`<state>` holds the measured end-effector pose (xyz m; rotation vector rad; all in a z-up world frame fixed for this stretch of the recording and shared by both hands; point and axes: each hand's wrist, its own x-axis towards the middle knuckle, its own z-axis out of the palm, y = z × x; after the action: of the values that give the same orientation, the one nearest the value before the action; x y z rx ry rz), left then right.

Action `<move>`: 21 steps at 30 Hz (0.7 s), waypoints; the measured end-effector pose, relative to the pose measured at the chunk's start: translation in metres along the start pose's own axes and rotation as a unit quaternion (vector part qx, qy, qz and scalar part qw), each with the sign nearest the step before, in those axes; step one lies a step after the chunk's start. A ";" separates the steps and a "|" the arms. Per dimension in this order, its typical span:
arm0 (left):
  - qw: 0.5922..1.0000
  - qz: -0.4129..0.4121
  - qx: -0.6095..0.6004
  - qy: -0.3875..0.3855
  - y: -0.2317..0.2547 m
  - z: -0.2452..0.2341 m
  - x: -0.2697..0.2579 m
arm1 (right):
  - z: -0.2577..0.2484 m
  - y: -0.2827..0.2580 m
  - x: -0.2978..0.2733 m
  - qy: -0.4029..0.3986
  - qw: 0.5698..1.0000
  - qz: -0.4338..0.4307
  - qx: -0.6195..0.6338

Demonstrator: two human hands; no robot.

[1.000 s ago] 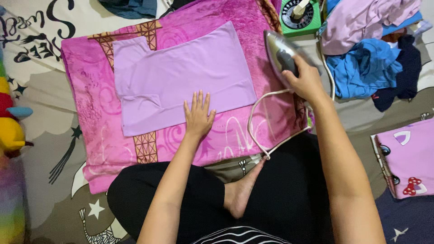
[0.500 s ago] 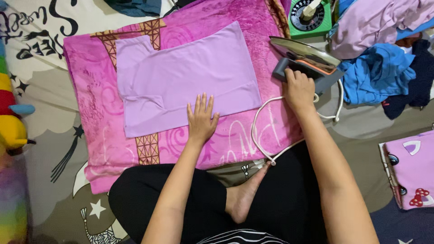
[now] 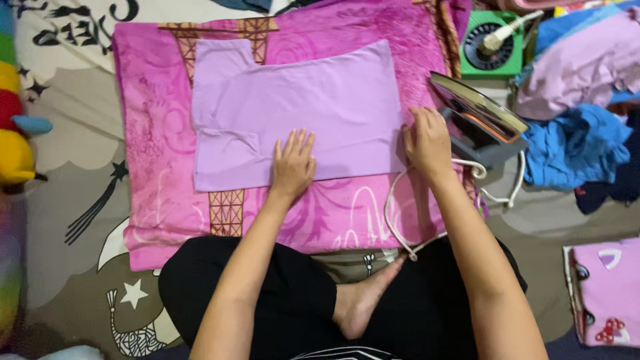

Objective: The person irons a light purple t-shirt laid on a pink towel, then folds it neatly. They use a handheld iron to smooth the fabric and fold the shirt into a compact rectangle.

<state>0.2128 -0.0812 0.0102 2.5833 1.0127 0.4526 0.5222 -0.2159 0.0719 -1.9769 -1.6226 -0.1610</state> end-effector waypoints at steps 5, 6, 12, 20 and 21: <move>0.998 -0.017 0.046 0.026 -0.072 -0.015 0.028 | 0.031 -0.017 0.035 -0.028 0.999 -0.024 -0.004; 0.998 -0.018 0.060 0.032 -0.085 -0.018 0.035 | 0.036 -0.018 0.043 -0.034 0.999 -0.032 0.000; 0.994 -0.052 0.093 0.035 -0.149 -0.041 0.062 | 0.068 -0.021 0.087 -0.056 0.996 -0.067 -0.007; 0.992 -0.067 0.108 0.014 -0.202 -0.047 0.123 | 0.111 -0.008 0.144 -0.087 0.992 -0.085 -0.017; 0.992 -0.069 0.109 0.012 -0.207 -0.047 0.129 | 0.117 -0.005 0.148 -0.095 0.992 -0.083 -0.030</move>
<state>0.1616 0.1612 -0.0109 2.6770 1.3038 0.3558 0.5252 -0.0294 0.0416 -1.9507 -1.9256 -0.0870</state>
